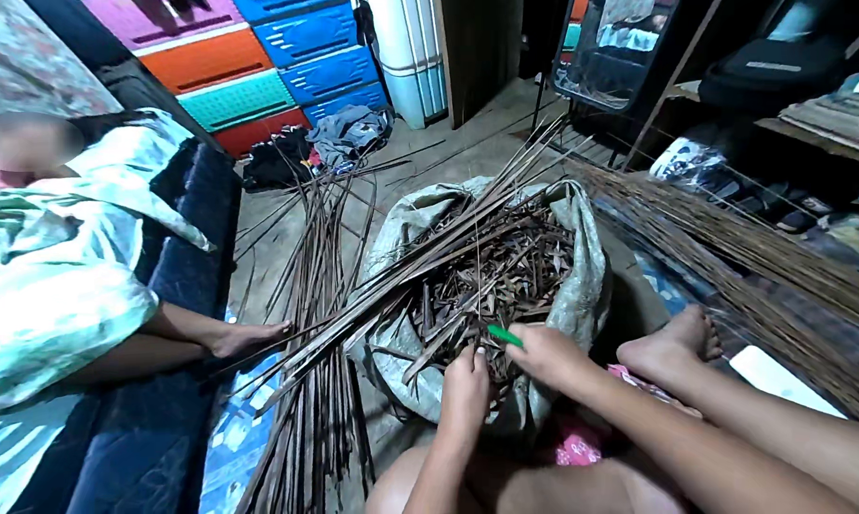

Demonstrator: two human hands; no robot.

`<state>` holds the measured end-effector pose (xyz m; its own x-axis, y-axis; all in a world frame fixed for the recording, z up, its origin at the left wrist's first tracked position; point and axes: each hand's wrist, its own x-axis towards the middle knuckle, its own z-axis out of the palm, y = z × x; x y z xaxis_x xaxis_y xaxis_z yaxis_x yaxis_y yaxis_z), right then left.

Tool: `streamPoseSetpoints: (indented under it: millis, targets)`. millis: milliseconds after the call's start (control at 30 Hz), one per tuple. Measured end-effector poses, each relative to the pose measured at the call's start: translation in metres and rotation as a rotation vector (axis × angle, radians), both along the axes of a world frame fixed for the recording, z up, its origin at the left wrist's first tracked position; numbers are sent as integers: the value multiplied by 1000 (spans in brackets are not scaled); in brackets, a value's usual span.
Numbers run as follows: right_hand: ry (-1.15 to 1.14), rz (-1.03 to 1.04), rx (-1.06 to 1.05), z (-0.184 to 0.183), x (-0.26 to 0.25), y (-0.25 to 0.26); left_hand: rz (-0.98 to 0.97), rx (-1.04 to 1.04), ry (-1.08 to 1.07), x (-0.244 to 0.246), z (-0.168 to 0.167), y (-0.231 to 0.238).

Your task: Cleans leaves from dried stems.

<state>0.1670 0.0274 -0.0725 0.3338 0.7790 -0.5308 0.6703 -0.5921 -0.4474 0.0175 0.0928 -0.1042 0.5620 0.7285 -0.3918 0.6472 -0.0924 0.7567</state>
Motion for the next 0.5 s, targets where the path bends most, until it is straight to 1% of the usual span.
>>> streamPoseSetpoints:
  millis: [67,100,167,200,233,300,367,433,500]
  targets:
    - [15,76,35,-2,-13,-7,35,-58,-90,-4,1,0]
    - [-4,100,48,-5,-15,-8,74,-125,-182,-5,1,-2]
    - [-59,128,68,-9,-14,-4,177,-361,-444,-7,2,-4]
    - [-88,134,75,-11,-12,-1,220,-493,-546,-8,3,-4]
    - [-106,122,84,-13,-11,2,250,-602,-602,-10,5,-3]
    - [-105,34,50,-17,-3,12,267,-724,-633,-13,10,-1]
    - [-72,-110,48,-25,14,21,267,-771,-633,-14,13,-3]
    - [5,-200,151,-30,28,21,259,-779,-639,-15,11,-1]
    - [161,-216,322,-28,26,17,245,-781,-629,-16,9,3]
